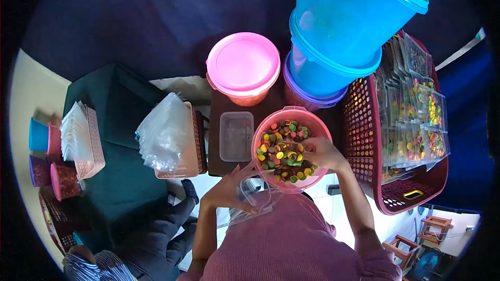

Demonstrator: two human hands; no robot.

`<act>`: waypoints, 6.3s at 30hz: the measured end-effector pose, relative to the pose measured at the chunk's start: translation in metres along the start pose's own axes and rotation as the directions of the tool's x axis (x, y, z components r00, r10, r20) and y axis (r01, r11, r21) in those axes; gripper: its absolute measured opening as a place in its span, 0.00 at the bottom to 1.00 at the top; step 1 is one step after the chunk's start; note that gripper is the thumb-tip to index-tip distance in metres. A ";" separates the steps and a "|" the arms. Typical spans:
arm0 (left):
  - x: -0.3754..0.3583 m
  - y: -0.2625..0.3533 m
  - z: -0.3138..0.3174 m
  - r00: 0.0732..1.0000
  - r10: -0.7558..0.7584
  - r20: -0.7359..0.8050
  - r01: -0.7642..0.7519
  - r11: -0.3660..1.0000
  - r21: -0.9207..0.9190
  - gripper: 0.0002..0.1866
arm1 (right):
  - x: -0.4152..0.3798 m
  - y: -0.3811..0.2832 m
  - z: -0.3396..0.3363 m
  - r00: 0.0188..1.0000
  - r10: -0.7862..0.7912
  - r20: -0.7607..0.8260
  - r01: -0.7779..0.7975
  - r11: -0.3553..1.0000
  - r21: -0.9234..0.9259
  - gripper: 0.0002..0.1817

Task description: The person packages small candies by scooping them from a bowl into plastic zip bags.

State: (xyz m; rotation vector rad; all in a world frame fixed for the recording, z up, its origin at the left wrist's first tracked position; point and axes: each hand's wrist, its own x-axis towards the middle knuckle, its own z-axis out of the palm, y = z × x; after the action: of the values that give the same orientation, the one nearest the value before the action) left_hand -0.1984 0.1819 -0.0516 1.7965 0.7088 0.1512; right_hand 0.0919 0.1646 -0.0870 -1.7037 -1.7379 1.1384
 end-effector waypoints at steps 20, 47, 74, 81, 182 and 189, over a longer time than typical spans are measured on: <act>0.002 -0.009 -0.003 0.991 0.030 0.131 -0.023 0.998 -0.052 0.52 | -0.013 -0.040 0.008 0.940 -0.312 0.135 0.315 0.647 -0.695 0.14; -0.004 -0.003 0.016 1.000 -0.027 0.015 0.028 0.997 -0.074 0.50 | 0.015 -0.003 0.022 0.904 -0.172 -0.391 -0.132 0.758 -0.639 0.20; -0.010 0.001 -0.015 0.996 0.004 0.093 -0.002 1.000 -0.014 0.51 | 0.038 0.000 0.027 0.969 -0.245 -0.010 0.230 0.924 -0.305 0.10; -0.007 -0.004 -0.004 0.995 -0.072 0.063 0.071 0.997 0.015 0.52 | 0.013 -0.001 0.022 0.981 -0.140 0.132 0.166 0.963 -0.214 0.11; -0.014 -0.006 -0.003 0.948 0.072 -0.311 0.023 0.957 0.291 0.59 | 0.024 -0.024 0.015 0.767 0.066 -0.638 -0.051 0.998 0.043 0.17; -0.026 -0.008 0.023 0.905 -0.005 -0.425 0.105 0.972 0.212 0.62 | 0.027 -0.020 0.021 0.753 -0.093 -0.652 0.097 0.995 -0.031 0.16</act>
State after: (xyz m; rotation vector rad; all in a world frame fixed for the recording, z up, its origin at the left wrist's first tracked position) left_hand -0.2122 0.1500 -0.0602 1.9851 1.1241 0.4466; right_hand 0.0597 0.1873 -0.0889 -1.7027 -1.3381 0.3990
